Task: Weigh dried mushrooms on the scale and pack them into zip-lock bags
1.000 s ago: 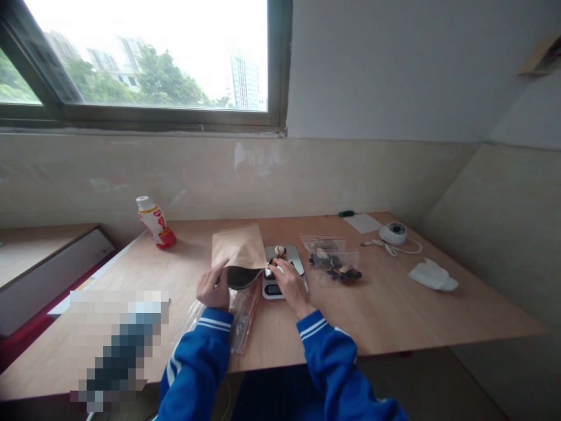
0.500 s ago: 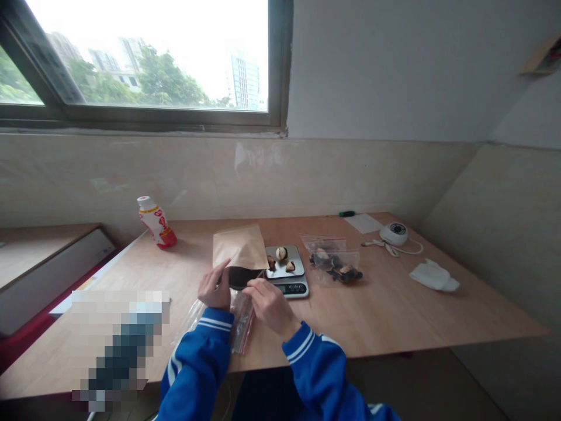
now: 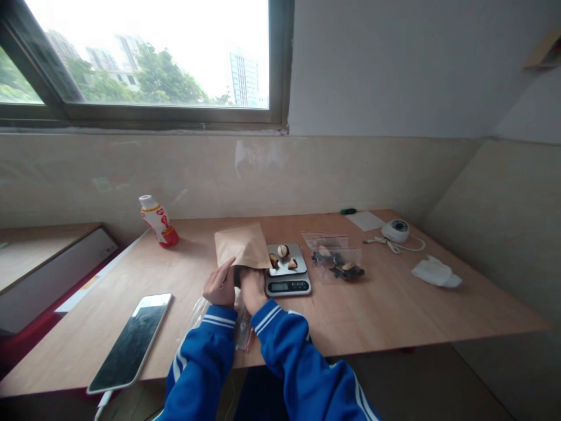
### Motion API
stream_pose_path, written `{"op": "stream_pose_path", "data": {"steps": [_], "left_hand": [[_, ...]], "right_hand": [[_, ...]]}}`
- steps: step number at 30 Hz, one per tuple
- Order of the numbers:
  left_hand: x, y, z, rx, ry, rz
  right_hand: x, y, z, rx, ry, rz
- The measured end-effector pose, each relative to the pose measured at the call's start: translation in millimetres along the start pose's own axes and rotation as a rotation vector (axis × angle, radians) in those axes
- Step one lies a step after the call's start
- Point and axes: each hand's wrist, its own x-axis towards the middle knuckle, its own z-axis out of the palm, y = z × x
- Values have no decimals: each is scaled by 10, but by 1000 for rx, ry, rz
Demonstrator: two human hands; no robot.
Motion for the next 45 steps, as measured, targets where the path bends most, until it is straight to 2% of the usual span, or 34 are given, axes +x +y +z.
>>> {"op": "stream_pose_path", "data": {"steps": [4,8,11,13,16,20,23,26,28,30,33,34,35,37,39,41,45], "left_hand": [[10,8,-15,3,8,-8],[45,20,-34,25,22,-7],[62,28,-44,32,18,-17],[65,30,-45,28,19,-32],[62,32,-34,8,26,-53],[57,31,-17,-3,20,-55],[64,37,-21,5,21,-51],[80,49,-33,16,41,-53],[89,56,-36,16,46,-58],[91,60,-31,10,35,-62],[80,57,-15,3,35,-78],[75,54,-10,1,39,-85],[68,50,-7,-2,41,-89],[58,42,-4,-5,37,-84],[52,34,-6,0,34,-68],[50,27,-10,10,43,-52],[46,15,-13,12,43,-42]], "right_hand": [[-61,-11,-54,60,-7,-12],[-265,-1,-220,149,72,-94],[-531,87,-380,396,173,-269],[-694,235,-482,583,208,-345],[-773,625,-591,685,332,-246],[-483,1283,-572,649,603,41],[-147,1626,-448,661,600,129],[40,1729,-358,705,505,152],[7,1678,-369,707,540,133],[-144,1545,-427,669,661,107],[-460,1208,-505,594,828,54],[-551,1070,-506,585,827,10],[-622,928,-491,580,759,-95],[-689,652,-417,553,511,-333],[-658,419,-311,445,306,-436],[-552,248,-205,296,198,-400],[-214,65,-40,129,135,-216]]}}
